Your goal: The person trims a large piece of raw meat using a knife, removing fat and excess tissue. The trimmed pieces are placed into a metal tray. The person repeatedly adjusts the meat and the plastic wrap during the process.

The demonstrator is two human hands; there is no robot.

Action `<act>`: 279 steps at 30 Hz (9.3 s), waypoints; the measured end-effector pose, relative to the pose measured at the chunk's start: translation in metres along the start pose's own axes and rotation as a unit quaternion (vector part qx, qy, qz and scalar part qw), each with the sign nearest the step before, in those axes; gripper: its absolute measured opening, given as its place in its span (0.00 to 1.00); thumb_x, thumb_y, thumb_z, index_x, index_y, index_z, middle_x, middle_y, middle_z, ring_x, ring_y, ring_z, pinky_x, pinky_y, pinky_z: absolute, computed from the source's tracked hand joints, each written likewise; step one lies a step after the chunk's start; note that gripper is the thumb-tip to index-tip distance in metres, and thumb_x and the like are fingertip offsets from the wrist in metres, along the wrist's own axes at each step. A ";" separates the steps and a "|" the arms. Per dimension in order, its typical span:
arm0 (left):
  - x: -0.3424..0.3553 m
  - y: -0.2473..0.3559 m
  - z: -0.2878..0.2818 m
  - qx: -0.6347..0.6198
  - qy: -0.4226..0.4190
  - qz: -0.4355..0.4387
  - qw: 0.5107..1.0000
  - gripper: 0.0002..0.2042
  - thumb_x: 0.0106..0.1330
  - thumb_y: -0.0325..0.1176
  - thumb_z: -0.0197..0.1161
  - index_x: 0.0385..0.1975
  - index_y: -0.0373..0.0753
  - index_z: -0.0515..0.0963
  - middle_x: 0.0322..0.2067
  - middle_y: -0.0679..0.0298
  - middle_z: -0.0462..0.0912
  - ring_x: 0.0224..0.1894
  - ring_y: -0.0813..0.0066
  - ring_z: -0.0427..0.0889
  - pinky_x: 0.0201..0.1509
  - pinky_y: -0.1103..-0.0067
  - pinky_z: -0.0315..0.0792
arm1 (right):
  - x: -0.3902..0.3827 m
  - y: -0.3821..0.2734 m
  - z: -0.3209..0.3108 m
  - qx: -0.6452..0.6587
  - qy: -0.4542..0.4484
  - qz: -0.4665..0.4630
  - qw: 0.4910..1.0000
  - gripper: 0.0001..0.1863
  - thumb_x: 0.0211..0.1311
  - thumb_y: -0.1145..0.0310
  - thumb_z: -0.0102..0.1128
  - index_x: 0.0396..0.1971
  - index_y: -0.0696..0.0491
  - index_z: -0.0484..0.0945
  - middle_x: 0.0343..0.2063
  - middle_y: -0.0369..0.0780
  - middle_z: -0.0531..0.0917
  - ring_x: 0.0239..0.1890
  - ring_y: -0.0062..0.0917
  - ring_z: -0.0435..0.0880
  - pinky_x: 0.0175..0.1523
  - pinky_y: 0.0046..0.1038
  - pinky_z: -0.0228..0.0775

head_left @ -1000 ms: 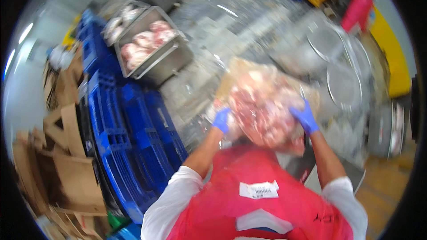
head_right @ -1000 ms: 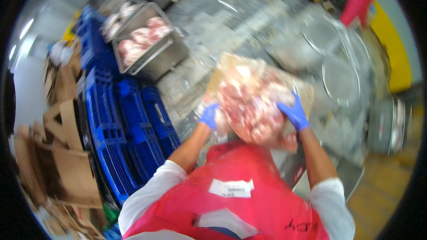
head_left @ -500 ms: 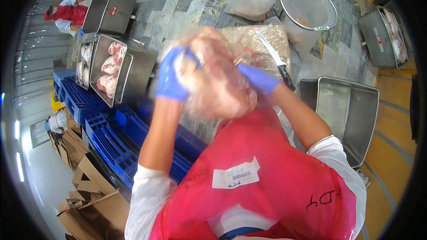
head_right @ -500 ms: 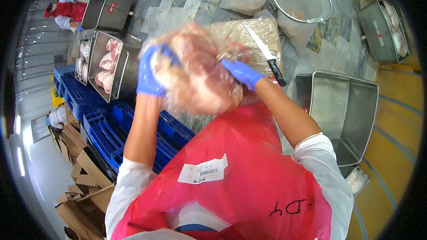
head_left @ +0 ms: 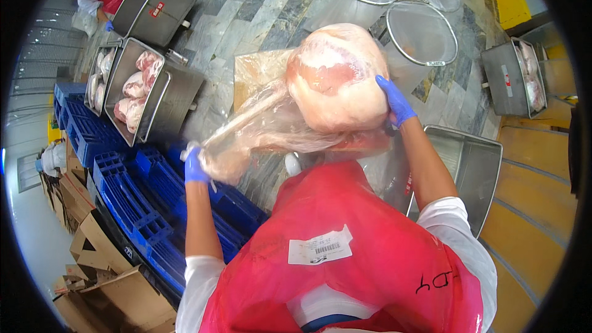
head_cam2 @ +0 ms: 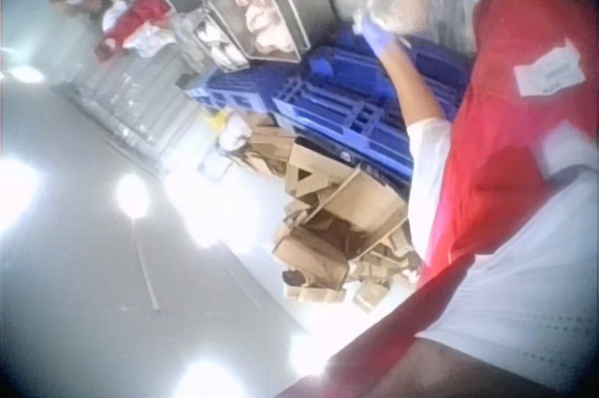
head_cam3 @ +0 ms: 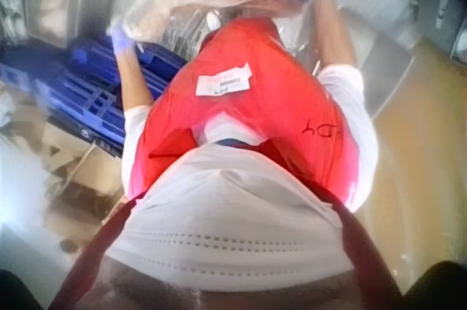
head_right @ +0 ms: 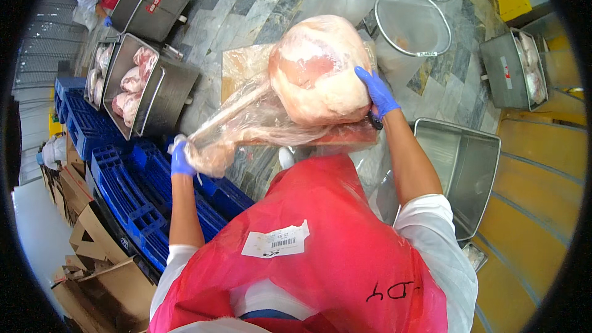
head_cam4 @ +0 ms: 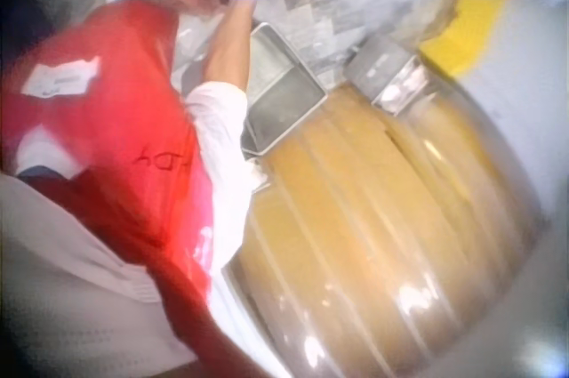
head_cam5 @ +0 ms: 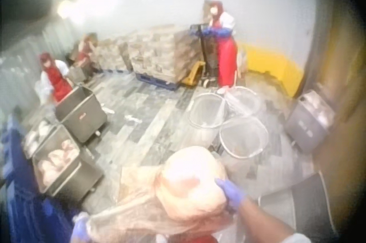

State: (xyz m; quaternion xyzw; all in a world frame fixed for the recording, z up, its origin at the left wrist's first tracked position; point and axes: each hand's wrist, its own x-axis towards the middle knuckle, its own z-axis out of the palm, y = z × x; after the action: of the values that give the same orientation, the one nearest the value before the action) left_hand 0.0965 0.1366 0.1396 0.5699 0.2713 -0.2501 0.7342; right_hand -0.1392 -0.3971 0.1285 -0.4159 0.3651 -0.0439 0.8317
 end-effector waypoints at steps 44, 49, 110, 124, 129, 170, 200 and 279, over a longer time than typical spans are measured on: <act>0.028 -0.071 0.188 0.268 -0.299 0.282 0.871 0.19 0.61 0.37 0.71 0.49 0.34 0.80 0.45 0.59 0.85 0.44 0.73 0.82 0.50 0.76 0.76 | -0.045 0.014 0.095 -0.740 0.071 -0.422 0.519 0.33 0.57 0.52 0.65 0.63 0.47 0.74 0.64 0.54 0.70 0.66 0.51 0.67 0.68 0.45 0.60; -0.001 -0.032 0.257 0.405 -0.314 0.256 0.819 0.20 0.62 0.38 0.71 0.50 0.35 0.79 0.46 0.61 0.84 0.47 0.75 0.80 0.54 0.75 0.74 | -0.033 0.027 0.152 -0.748 0.069 -0.295 0.591 0.20 0.54 0.56 0.65 0.42 0.54 0.79 0.48 0.48 0.80 0.51 0.46 0.78 0.52 0.45 0.71; -0.002 -0.104 0.161 0.590 -0.230 0.234 0.737 0.16 0.56 0.32 0.71 0.44 0.36 0.82 0.41 0.56 0.86 0.41 0.65 0.85 0.49 0.72 0.78 | -0.047 0.076 -0.032 -0.586 0.312 -0.183 0.725 0.09 0.64 0.66 0.50 0.41 0.50 0.73 0.38 0.53 0.82 0.41 0.55 0.81 0.44 0.51 0.72; 0.016 -0.142 0.129 0.268 -0.279 0.113 0.915 0.20 0.60 0.29 0.70 0.52 0.36 0.78 0.47 0.63 0.81 0.50 0.71 0.77 0.56 0.73 0.72 | -0.034 0.107 -0.056 0.224 0.143 -0.001 0.964 0.14 0.70 0.52 0.54 0.32 0.45 0.78 0.24 0.32 0.79 0.27 0.23 0.79 0.29 0.27 0.71; -0.002 -0.138 0.141 0.186 -0.270 -0.006 0.945 0.21 0.60 0.29 0.70 0.54 0.35 0.77 0.47 0.64 0.82 0.49 0.72 0.78 0.56 0.73 0.73 | -0.051 0.093 -0.039 0.116 0.088 0.020 0.989 0.12 0.70 0.52 0.54 0.33 0.43 0.77 0.21 0.28 0.76 0.20 0.19 0.73 0.24 0.25 0.65; 0.059 -0.088 0.069 0.119 -0.125 -0.062 0.983 0.18 0.67 0.33 0.58 0.55 0.37 0.76 0.47 0.58 0.84 0.47 0.64 0.84 0.52 0.67 0.78 | -0.021 0.056 0.034 -0.248 0.048 -0.038 0.967 0.37 0.56 0.53 0.72 0.59 0.61 0.72 0.53 0.45 0.80 0.53 0.32 0.79 0.58 0.35 0.72; 0.047 -0.108 0.068 0.224 -0.043 0.116 0.967 0.11 0.60 0.24 0.63 0.43 0.35 0.81 0.38 0.63 0.85 0.36 0.72 0.83 0.40 0.74 0.77 | 0.066 0.018 0.103 -0.377 -0.091 -0.129 0.913 0.32 0.63 0.57 0.65 0.65 0.51 0.71 0.59 0.47 0.77 0.60 0.33 0.75 0.65 0.30 0.66; -0.035 -0.019 0.152 0.656 -0.221 0.650 0.315 0.13 0.66 0.29 0.58 0.49 0.34 0.77 0.47 0.53 0.83 0.47 0.54 0.80 0.53 0.66 0.74 | -0.041 0.019 0.062 -0.630 -0.037 -0.392 0.669 0.38 0.51 0.57 0.71 0.65 0.44 0.70 0.65 0.53 0.67 0.66 0.48 0.67 0.69 0.43 0.61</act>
State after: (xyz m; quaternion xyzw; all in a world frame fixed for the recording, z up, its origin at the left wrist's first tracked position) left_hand 0.0754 -0.0134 0.1814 0.7822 -0.6106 0.0944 0.0801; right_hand -0.1337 -0.3278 0.1626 -0.9471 0.0779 -0.1104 0.2911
